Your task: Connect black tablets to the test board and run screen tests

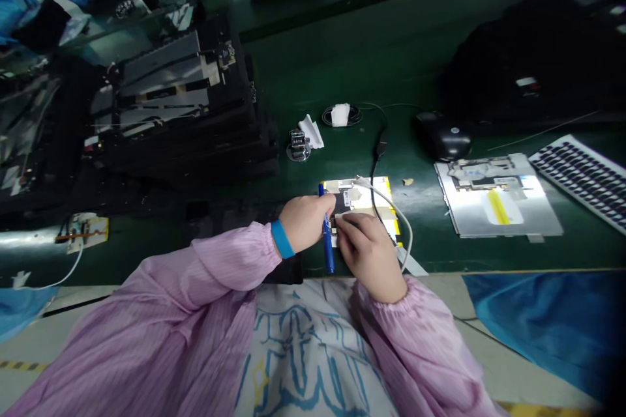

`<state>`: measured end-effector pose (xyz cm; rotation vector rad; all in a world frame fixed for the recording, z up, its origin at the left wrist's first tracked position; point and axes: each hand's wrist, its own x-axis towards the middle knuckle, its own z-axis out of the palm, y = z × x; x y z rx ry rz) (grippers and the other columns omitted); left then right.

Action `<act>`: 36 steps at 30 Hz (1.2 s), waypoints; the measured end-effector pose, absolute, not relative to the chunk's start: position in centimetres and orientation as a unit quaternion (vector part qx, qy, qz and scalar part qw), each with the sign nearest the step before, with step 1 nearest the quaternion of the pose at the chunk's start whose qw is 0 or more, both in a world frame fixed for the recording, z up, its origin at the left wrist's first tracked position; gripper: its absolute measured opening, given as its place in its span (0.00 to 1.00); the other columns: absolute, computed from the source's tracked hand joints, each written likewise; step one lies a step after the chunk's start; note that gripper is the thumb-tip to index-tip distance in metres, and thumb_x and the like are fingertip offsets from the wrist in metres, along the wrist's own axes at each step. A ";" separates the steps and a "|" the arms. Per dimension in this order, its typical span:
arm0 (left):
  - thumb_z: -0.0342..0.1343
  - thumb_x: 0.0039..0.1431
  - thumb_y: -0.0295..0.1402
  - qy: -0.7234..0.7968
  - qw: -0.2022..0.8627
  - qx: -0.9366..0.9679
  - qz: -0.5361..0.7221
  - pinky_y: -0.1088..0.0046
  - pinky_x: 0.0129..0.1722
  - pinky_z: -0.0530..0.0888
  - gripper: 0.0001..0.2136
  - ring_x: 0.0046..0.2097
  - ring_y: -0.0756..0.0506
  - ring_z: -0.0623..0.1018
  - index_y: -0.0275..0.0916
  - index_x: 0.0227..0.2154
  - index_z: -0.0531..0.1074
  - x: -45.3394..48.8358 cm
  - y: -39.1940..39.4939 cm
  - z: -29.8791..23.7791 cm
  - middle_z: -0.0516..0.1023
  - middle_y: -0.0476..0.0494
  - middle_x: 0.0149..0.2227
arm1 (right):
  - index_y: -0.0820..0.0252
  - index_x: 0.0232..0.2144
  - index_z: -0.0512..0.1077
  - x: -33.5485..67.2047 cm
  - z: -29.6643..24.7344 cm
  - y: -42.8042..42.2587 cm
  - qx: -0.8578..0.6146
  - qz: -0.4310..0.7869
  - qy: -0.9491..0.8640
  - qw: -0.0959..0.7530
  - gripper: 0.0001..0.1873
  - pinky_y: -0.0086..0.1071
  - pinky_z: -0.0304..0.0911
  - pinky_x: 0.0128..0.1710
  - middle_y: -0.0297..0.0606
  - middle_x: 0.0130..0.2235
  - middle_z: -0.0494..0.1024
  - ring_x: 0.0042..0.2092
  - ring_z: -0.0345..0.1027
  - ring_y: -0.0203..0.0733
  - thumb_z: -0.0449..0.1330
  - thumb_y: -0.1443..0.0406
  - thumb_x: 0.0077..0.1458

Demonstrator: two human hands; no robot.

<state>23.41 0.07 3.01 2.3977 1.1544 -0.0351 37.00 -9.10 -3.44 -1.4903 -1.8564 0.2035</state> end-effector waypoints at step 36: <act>0.48 0.58 0.25 0.410 0.199 0.889 -0.049 0.69 0.31 0.70 0.05 0.34 0.42 0.78 0.38 0.33 0.68 23.7 -0.2 3.1 0.77 0.42 0.29 | 0.69 0.46 0.70 35.2 -3.1 -9.5 -0.594 -0.021 -0.734 0.328 0.15 0.45 0.67 0.47 0.51 0.43 0.72 0.48 0.64 0.49 0.50 0.72 0.58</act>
